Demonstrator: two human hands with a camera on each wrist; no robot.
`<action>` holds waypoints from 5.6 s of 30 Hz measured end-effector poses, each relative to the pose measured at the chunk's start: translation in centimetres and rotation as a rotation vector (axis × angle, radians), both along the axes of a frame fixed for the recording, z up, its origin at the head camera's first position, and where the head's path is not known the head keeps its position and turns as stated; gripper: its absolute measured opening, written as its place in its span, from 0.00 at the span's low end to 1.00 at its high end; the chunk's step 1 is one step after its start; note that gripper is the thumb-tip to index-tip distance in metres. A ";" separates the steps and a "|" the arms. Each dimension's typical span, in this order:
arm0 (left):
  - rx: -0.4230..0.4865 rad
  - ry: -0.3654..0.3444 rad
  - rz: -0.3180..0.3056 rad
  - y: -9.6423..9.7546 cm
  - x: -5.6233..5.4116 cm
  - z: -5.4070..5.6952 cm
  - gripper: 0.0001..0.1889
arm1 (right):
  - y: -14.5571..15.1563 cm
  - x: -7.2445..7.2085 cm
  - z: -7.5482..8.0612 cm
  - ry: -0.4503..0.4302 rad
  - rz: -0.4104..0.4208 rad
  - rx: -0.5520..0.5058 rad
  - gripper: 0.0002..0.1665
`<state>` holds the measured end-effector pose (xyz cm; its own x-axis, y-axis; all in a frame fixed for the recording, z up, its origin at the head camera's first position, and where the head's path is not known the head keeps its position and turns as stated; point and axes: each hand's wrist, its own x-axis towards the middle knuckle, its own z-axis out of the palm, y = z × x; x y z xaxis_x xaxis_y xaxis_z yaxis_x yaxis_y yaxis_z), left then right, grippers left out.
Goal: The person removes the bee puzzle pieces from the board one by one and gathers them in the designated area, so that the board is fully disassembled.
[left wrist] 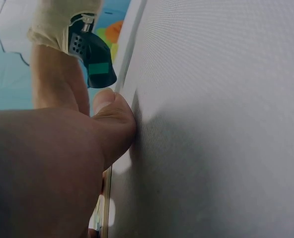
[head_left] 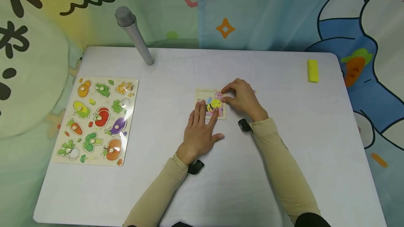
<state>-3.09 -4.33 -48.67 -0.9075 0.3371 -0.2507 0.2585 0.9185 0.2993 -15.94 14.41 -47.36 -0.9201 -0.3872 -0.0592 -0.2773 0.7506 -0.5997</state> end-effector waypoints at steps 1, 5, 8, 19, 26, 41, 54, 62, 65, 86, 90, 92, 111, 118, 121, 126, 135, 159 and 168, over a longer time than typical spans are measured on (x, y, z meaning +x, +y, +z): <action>0.000 -0.003 0.000 0.0 0.0 0.0 0.48 | 0.0 0.0 0.0 -0.008 0.002 0.000 0.17; 0.001 -0.011 0.002 0.0 0.0 0.0 0.48 | 0.0 0.1 -0.1 -0.018 0.008 -0.001 0.18; 0.000 -0.010 0.004 0.0 0.1 0.0 0.48 | 0.1 0.1 -0.2 -0.017 0.013 -0.007 0.17; 0.000 -0.003 0.006 0.0 0.0 -0.1 0.48 | 0.0 0.2 -0.3 -0.027 -0.002 -0.102 0.15; -0.004 0.001 0.005 0.0 0.0 -0.1 0.47 | 0.0 0.2 -0.6 -0.022 0.020 -0.161 0.16; 0.008 0.010 0.009 0.0 0.0 -0.2 0.48 | 0.0 0.2 -0.6 -0.018 0.087 -0.168 0.20; -0.005 -0.007 0.005 0.1 0.0 -0.1 0.47 | 0.3 0.4 -0.7 0.005 0.069 -0.195 0.21; -0.011 0.001 0.008 0.2 0.0 -0.1 0.47 | 1.2 0.5 -0.5 0.009 0.040 -0.216 0.21; -0.009 0.000 0.008 0.1 0.1 -0.1 0.47 | 1.9 0.5 -0.4 0.011 0.020 -0.225 0.21; 0.013 -0.014 0.014 -0.3 -0.1 0.1 0.43 | 11.7 0.3 0.3 0.040 -0.275 -0.142 0.21; 0.039 -0.005 0.016 -0.4 -0.1 0.0 0.42 | 13.1 0.5 0.2 0.015 -0.311 -0.119 0.21; 0.054 -0.004 0.015 -0.5 -0.2 0.0 0.41 | 13.7 0.6 0.1 -0.007 -0.323 -0.112 0.21; 0.114 -0.035 0.076 -0.1 -0.1 -0.1 0.41 | 14.6 0.6 -0.4 -0.114 -0.300 -0.083 0.21; 0.097 -0.032 0.085 -0.3 -0.2 -0.1 0.40 | 14.4 0.3 -0.6 -0.095 -0.276 -0.083 0.21; 0.092 -0.042 0.089 -0.4 -0.3 -0.1 0.40 | 14.3 0.3 -0.7 -0.100 -0.274 -0.074 0.21; 0.098 -0.048 0.091 -0.6 -0.2 0.0 0.40 | 14.3 0.3 -0.9 -0.108 -0.280 -0.069 0.21; 0.124 -0.016 0.095 -0.8 -0.1 -0.5 0.38 | 14.3 0.3 -0.8 -0.126 -0.282 -0.072 0.22; 0.149 -0.010 0.194 0.3 0.5 -0.5 0.37 | 14.3 0.4 -0.6 -0.157 -0.299 -0.074 0.23; 0.157 -0.020 0.194 0.2 0.5 -0.6 0.38 | 14.3 0.5 -0.7 -0.151 -0.295 -0.076 0.23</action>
